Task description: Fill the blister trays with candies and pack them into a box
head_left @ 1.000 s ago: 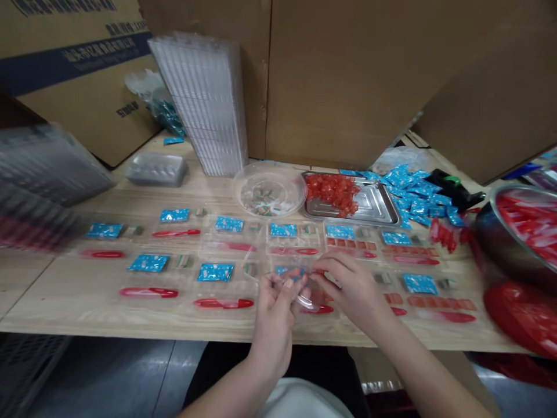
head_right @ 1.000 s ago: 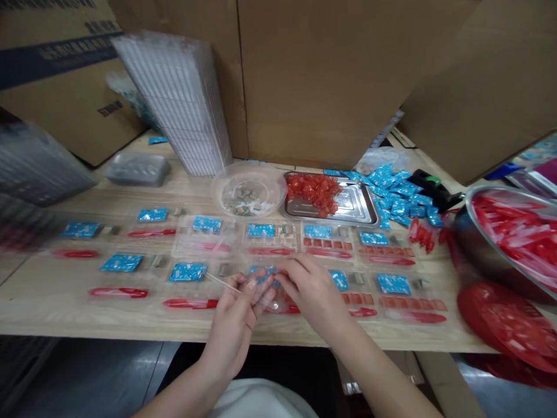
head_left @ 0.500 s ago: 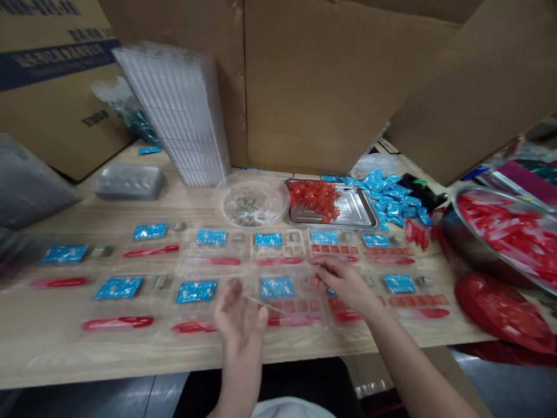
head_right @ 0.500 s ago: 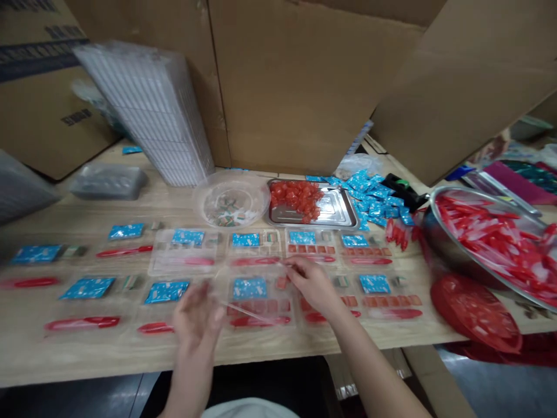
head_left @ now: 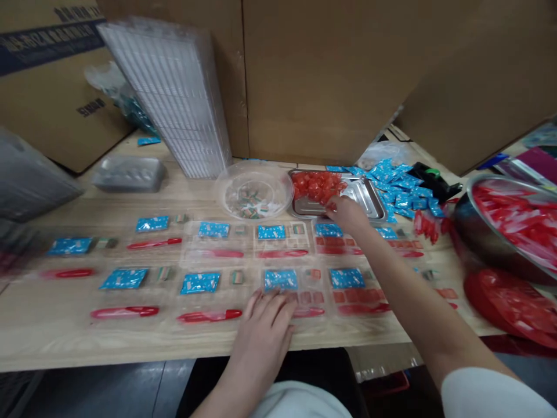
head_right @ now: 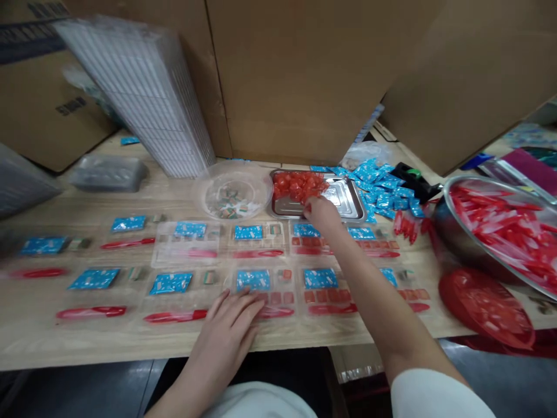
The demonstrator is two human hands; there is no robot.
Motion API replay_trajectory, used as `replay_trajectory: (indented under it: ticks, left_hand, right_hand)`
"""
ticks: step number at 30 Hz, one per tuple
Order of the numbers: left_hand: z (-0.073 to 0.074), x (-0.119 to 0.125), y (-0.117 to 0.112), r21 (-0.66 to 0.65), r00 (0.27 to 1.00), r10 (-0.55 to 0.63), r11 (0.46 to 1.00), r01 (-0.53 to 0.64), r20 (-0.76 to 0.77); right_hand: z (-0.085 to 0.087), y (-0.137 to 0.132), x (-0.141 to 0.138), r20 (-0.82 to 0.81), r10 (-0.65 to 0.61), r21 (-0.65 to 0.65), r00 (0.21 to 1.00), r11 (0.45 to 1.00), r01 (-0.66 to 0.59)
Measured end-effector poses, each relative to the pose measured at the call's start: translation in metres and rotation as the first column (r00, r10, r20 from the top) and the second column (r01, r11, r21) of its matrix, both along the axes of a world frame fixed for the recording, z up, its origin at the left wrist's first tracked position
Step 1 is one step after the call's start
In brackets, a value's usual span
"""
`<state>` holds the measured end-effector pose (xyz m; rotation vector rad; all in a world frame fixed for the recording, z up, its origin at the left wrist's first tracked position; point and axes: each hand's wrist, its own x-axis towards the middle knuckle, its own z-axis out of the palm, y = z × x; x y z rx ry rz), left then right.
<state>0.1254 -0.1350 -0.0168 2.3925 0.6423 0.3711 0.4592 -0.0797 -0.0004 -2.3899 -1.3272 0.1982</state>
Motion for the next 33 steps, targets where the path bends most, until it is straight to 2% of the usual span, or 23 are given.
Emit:
replay_trajectory:
  ticks: [4, 6, 7, 9, 10, 11, 12, 15, 18, 20, 21, 23, 25, 28, 30, 33]
  left_hand:
    - [0.010, 0.002, 0.010, -0.080, 0.989, 0.077, 0.994, -0.068, 0.125]
    - [0.018, 0.011, 0.019, -0.175, 0.964, 0.156, 0.977, -0.119, 0.216]
    - [0.023, 0.017, 0.024, -0.234, 0.942, 0.206, 0.961, -0.145, 0.265]
    - [0.032, 0.032, 0.033, -0.376, 0.884, 0.303, 0.912, -0.161, 0.355]
    - [0.035, 0.039, 0.037, -0.449, 0.859, 0.339, 0.881, -0.147, 0.385]
    - [0.037, 0.044, 0.039, -0.518, 0.842, 0.366, 0.847, -0.124, 0.397]
    - [0.037, 0.049, 0.040, -0.578, 0.831, 0.388, 0.810, -0.100, 0.399]
    - [0.032, 0.054, 0.039, -0.719, 0.806, 0.468, 0.690, -0.077, 0.363]
    - [0.026, 0.051, 0.033, -0.853, 0.751, 0.585, 0.519, -0.056, 0.307]
    - [0.024, 0.049, 0.030, -0.912, 0.727, 0.627, 0.410, -0.004, 0.278]
    - [0.024, 0.049, 0.029, -0.928, 0.718, 0.641, 0.372, 0.018, 0.271]
    - [0.025, 0.049, 0.029, -0.940, 0.706, 0.656, 0.340, 0.040, 0.267]
    - [0.027, 0.048, 0.030, -0.940, 0.703, 0.659, 0.338, 0.041, 0.268]
    - [0.031, 0.047, 0.031, -0.947, 0.698, 0.670, 0.317, 0.039, 0.253]
    - [0.032, 0.045, 0.031, -0.963, 0.707, 0.674, 0.268, 0.039, 0.216]
    - [0.032, 0.045, 0.029, -0.982, 0.758, 0.634, 0.186, 0.045, 0.155]
  right_hand:
    - [0.012, -0.012, -0.010, -0.123, -0.016, 0.054, 0.992, 0.998, 0.023]
    - [0.022, -0.026, -0.028, -0.372, 0.014, 0.118, 0.928, 0.993, 0.033]
    - [0.027, -0.034, -0.041, -0.549, 0.046, 0.148, 0.835, 0.988, 0.043]
    - [0.033, -0.050, -0.071, -0.846, 0.109, 0.173, 0.522, 0.982, 0.075]
    - [0.034, -0.058, -0.087, -0.913, 0.118, 0.162, 0.389, 0.984, 0.080]
    - [0.034, -0.064, -0.102, -0.942, 0.119, 0.151, 0.315, 0.986, 0.077]
    - [0.033, -0.070, -0.114, -0.949, 0.121, 0.149, 0.292, 0.986, 0.075]
    - [0.028, -0.081, -0.138, -0.921, 0.160, 0.193, 0.354, 0.979, 0.059]
    - [0.026, -0.088, -0.148, -0.871, 0.224, 0.266, 0.438, 0.963, 0.036]
    - [0.027, -0.092, -0.154, -0.783, 0.271, 0.321, 0.559, 0.947, -0.010]
    - [0.028, -0.093, -0.157, -0.721, 0.285, 0.334, 0.631, 0.941, -0.044]
    - [0.030, -0.096, -0.163, -0.610, 0.293, 0.337, 0.737, 0.937, -0.093]
    - [0.033, -0.098, -0.166, -0.543, 0.303, 0.328, 0.783, 0.935, -0.135]
    - [0.038, -0.102, -0.164, -0.447, 0.384, 0.341, 0.808, 0.908, -0.243]
    - [0.040, -0.104, -0.160, -0.399, 0.412, 0.347, 0.820, 0.895, -0.281]
    - [0.039, -0.106, -0.155, -0.412, 0.398, 0.335, 0.820, 0.903, -0.270]
